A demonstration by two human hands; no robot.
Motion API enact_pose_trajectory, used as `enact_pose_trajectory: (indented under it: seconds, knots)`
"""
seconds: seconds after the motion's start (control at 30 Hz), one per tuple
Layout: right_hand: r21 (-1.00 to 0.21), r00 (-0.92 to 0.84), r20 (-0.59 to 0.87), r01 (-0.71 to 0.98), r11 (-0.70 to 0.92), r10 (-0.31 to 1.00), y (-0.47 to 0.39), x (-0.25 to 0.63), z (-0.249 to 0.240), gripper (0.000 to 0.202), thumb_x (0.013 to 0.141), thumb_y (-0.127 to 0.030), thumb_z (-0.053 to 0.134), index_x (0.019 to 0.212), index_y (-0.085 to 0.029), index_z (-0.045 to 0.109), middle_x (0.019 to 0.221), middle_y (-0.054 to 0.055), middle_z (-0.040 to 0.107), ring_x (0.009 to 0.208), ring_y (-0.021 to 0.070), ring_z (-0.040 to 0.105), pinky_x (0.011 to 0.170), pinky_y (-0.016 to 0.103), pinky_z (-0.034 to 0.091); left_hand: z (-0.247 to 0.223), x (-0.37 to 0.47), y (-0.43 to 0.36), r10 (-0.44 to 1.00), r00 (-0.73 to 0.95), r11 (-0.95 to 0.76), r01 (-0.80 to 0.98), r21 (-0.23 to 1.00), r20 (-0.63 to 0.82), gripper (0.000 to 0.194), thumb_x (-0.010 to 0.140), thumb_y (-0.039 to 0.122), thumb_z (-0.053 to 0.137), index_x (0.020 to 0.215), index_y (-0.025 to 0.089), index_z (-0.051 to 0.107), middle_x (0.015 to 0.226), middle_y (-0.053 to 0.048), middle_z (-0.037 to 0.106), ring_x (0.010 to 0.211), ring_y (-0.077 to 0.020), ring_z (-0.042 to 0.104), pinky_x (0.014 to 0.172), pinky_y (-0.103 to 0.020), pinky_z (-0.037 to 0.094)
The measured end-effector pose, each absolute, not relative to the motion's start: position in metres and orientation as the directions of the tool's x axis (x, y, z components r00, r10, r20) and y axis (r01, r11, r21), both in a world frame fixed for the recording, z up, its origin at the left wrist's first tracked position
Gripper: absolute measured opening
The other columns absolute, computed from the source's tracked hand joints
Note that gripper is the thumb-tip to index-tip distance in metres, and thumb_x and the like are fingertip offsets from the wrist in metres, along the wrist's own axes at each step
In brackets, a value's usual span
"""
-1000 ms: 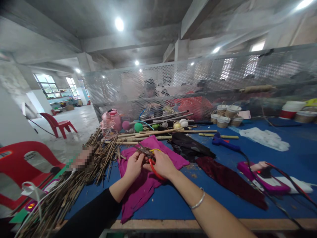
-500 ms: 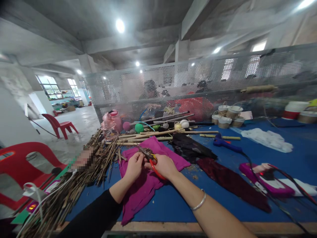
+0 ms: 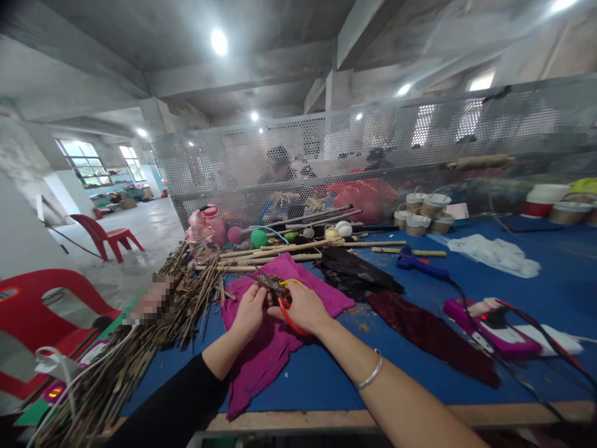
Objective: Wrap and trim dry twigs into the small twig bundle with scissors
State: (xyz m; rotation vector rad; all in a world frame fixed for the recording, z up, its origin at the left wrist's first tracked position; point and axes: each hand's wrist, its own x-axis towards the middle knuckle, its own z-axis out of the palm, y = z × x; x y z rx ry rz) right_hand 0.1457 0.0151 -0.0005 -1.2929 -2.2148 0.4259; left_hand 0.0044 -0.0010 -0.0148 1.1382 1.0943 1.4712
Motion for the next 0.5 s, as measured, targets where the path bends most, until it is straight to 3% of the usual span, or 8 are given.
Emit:
enact_pose_trajectory:
  seconds: [0.27,0.5]
  knots:
    - [-0.582,-0.422,0.293,0.633,0.51,0.858,0.0152,0.1418,-0.0049,0.039,0.067,-0.042,0.063,0.096,-0.018,0.052,0.092,0.006,0.061,0.082,0.0182,0.056,0.068,0.026,0.037,-0.0086,0.0106,-0.0041,0.991,-0.094,-0.123,-0.377,0.918,0.094,0.023,0.07,0.036,0.054,0.079,0.016,0.048,0.063,0.003,0.048,0.052,-0.006,0.046,0.053,-0.017,0.038]
    - [-0.571,-0.37,0.268,0.683,0.456,0.89,0.0131,0.1401,-0.0028,0.041,0.067,-0.042,0.063,0.099,-0.018,0.053,0.096,0.008,0.061,0.088,0.0203,0.057,0.07,0.026,0.037,-0.01,0.0104,-0.0037,0.995,-0.089,-0.077,-0.364,0.928,0.047,0.026,0.069,0.04,0.055,0.076,0.016,0.047,0.06,0.004,0.048,0.051,-0.0064,0.047,0.05,-0.017,0.037]
